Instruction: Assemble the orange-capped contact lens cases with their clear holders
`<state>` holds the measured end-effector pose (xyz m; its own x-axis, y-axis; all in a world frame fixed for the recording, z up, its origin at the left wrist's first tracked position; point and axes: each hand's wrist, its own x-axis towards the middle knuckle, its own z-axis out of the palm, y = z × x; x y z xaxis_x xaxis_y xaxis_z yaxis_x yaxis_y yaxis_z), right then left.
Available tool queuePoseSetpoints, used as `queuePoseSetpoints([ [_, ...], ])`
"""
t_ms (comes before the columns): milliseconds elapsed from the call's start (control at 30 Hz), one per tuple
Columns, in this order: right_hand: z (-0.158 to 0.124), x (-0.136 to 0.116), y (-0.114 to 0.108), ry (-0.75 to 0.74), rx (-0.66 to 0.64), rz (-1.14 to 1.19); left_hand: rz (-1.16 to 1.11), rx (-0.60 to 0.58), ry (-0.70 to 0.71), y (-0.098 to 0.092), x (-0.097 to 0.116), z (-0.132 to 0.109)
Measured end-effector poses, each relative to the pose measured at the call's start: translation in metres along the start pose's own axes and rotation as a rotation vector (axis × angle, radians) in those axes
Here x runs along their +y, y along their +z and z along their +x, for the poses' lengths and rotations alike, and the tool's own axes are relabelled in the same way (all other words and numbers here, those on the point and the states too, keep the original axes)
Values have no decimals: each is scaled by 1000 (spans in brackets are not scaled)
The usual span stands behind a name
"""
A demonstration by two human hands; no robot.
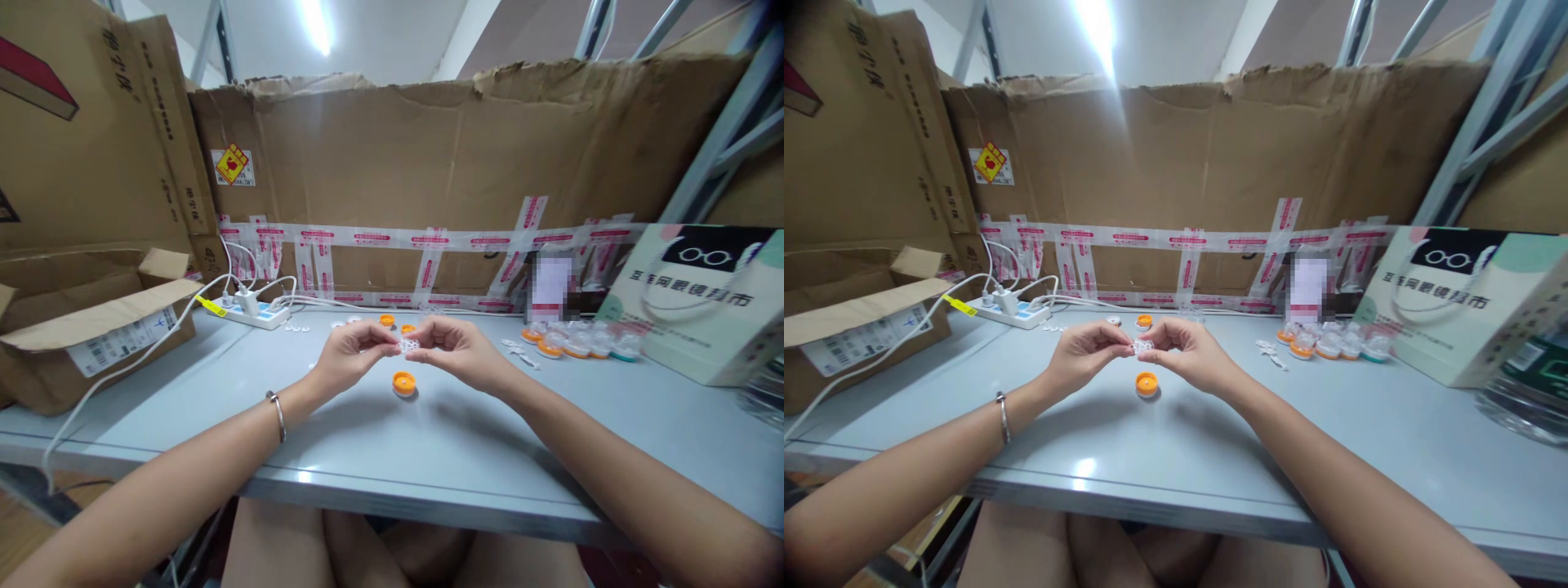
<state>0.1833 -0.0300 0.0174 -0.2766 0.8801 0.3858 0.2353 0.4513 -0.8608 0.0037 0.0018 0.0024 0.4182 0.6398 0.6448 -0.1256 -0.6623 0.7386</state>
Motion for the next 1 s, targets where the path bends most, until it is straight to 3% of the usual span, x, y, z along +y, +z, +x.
queuePoseSetpoints([
  [200, 1, 2, 0, 164, -98, 165, 52, -24, 70, 0, -1, -2],
  [467, 3, 11, 0, 201, -104, 295, 209, -65, 254, 0, 1, -2],
  [667, 2, 8, 0, 269, -137, 358, 230, -89, 182, -2, 1, -2],
  [867, 3, 10, -1, 345, -202, 389, 392, -51, 225, -6, -1, 1],
  [1000, 4, 14, 4, 387, -213, 345, 407, -81, 136, -6, -3, 2],
])
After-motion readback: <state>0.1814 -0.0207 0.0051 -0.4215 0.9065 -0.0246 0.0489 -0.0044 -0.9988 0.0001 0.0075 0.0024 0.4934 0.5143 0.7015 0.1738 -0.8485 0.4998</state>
